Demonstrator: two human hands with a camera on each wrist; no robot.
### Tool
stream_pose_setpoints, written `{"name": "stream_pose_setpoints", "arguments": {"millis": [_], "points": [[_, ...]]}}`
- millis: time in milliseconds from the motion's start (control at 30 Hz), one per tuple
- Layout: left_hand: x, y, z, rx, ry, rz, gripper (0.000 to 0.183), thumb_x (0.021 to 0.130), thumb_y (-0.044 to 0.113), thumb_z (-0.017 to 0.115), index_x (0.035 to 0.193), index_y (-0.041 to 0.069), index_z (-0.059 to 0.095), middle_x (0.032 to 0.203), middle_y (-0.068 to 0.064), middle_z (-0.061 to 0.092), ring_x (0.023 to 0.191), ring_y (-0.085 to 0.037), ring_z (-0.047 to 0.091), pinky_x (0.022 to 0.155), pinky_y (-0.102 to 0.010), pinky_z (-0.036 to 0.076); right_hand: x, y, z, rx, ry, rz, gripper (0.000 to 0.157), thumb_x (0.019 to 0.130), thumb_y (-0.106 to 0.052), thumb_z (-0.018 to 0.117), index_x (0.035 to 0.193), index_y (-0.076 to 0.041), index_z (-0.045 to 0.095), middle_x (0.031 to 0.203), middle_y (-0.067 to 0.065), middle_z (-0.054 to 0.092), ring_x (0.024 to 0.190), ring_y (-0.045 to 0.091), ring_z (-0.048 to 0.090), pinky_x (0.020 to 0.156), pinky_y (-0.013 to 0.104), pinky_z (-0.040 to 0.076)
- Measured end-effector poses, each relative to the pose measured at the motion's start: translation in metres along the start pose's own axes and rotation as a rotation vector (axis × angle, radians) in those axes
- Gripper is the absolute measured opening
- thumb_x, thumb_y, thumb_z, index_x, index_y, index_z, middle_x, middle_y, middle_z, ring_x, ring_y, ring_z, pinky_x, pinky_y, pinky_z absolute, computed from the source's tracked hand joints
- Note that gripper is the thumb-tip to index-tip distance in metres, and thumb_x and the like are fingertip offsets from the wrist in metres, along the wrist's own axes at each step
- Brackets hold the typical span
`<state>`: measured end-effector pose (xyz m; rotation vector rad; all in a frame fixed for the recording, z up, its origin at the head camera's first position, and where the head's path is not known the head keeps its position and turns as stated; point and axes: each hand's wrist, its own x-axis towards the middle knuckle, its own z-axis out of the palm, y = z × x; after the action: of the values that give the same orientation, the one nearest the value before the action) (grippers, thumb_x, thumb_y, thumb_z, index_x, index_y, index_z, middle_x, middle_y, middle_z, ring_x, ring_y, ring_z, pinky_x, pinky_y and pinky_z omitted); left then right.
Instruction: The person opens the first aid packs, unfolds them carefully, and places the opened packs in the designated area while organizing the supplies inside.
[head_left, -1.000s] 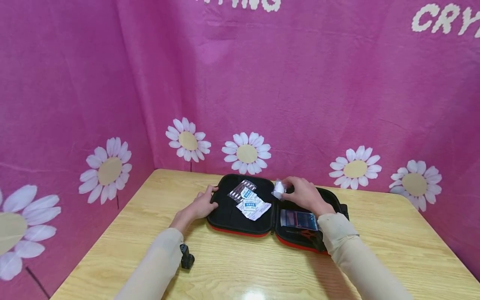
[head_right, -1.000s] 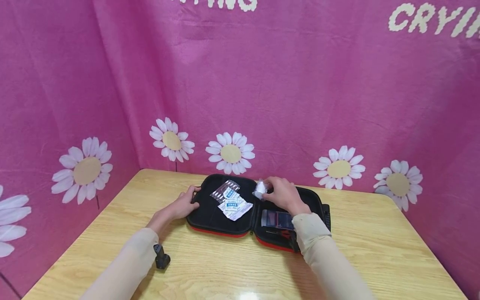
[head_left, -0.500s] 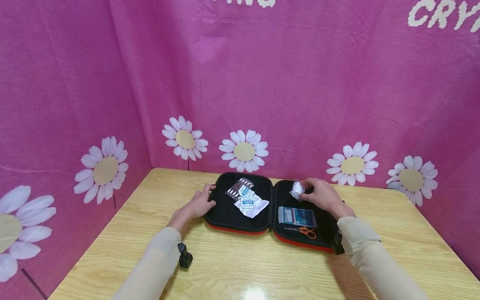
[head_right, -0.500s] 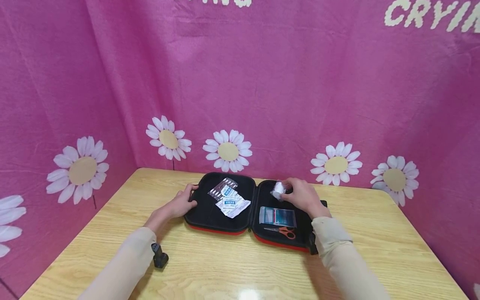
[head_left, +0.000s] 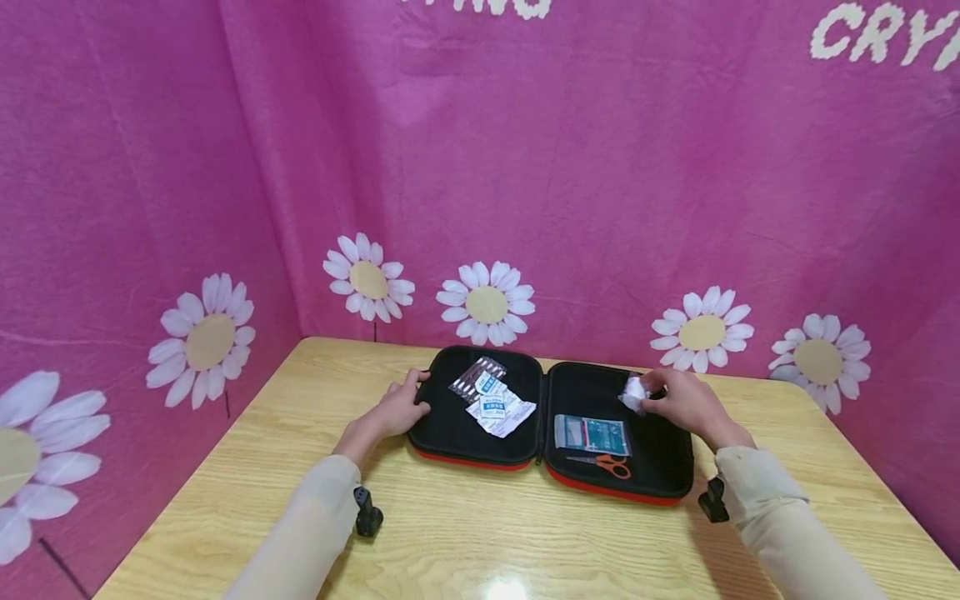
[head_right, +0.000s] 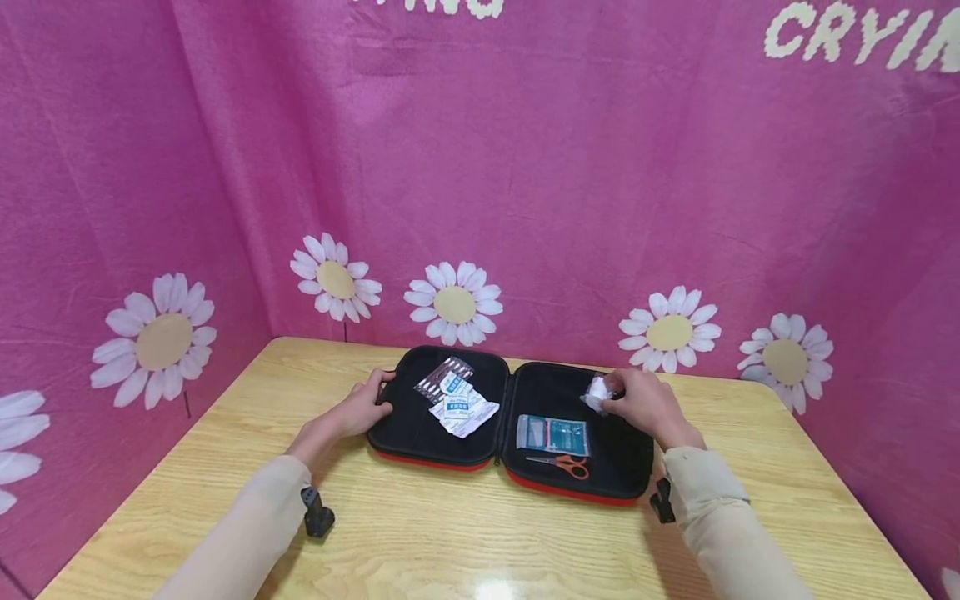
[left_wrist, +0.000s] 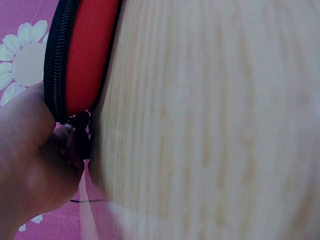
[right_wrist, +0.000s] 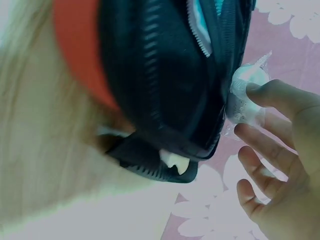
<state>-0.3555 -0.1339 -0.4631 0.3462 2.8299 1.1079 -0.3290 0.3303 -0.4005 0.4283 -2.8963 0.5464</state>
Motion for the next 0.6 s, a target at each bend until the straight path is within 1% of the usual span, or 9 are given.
{"name": "stream_pose_setpoints", "arguments": {"millis": [167, 367, 500, 600], "points": [[-0.0008, 0.0001, 0.0001, -0.003, -0.003, -0.009, 0.057, 0.097, 0.015, 0.055, 0.148, 0.012, 0.032, 0.139, -0.022, 0.052, 0.124, -0.033, 0.038, 0.108, -0.051, 0.035, -0.0045, 0.0069, 0.0030, -0.019, 0.003, -0.013, 0.037, 0.078, -0.017, 0.079, 0.108, 0.004, 0.069, 0.095, 0.016, 0.073, 0.088, 0.029, 0.066, 0.079, 0.049, 0.051], [0.0003, -0.0007, 0.0004, 0.011, 0.001, 0.003, 0.057, 0.096, 0.016, 0.055, 0.148, 0.012, 0.032, 0.138, -0.022, 0.053, 0.123, -0.034, 0.039, 0.108, -0.051, 0.035, -0.0083, 0.0103, 0.0029, -0.057, -0.033, -0.005, 0.039, 0.078, -0.015, 0.077, 0.112, 0.003, 0.070, 0.095, 0.017, 0.073, 0.083, 0.027, 0.064, 0.074, 0.045, 0.051], [0.0009, -0.0015, 0.0006, 0.012, -0.001, 0.000, 0.057, 0.096, 0.015, 0.055, 0.148, 0.011, 0.032, 0.136, -0.023, 0.054, 0.123, -0.034, 0.039, 0.107, -0.052, 0.036, -0.0083, 0.0106, 0.0044, -0.054, -0.052, -0.009, 0.039, 0.077, -0.013, 0.078, 0.111, 0.003, 0.070, 0.094, 0.016, 0.073, 0.081, 0.026, 0.063, 0.073, 0.044, 0.051], [0.0006, -0.0010, 0.0005, 0.005, -0.005, -0.008, 0.057, 0.096, 0.016, 0.055, 0.148, 0.012, 0.031, 0.137, -0.022, 0.054, 0.123, -0.033, 0.039, 0.108, -0.051, 0.035, -0.0066, 0.0103, 0.0070, -0.053, -0.068, -0.019, 0.039, 0.075, -0.010, 0.078, 0.111, 0.004, 0.070, 0.092, 0.015, 0.073, 0.079, 0.024, 0.061, 0.071, 0.040, 0.050]]}}
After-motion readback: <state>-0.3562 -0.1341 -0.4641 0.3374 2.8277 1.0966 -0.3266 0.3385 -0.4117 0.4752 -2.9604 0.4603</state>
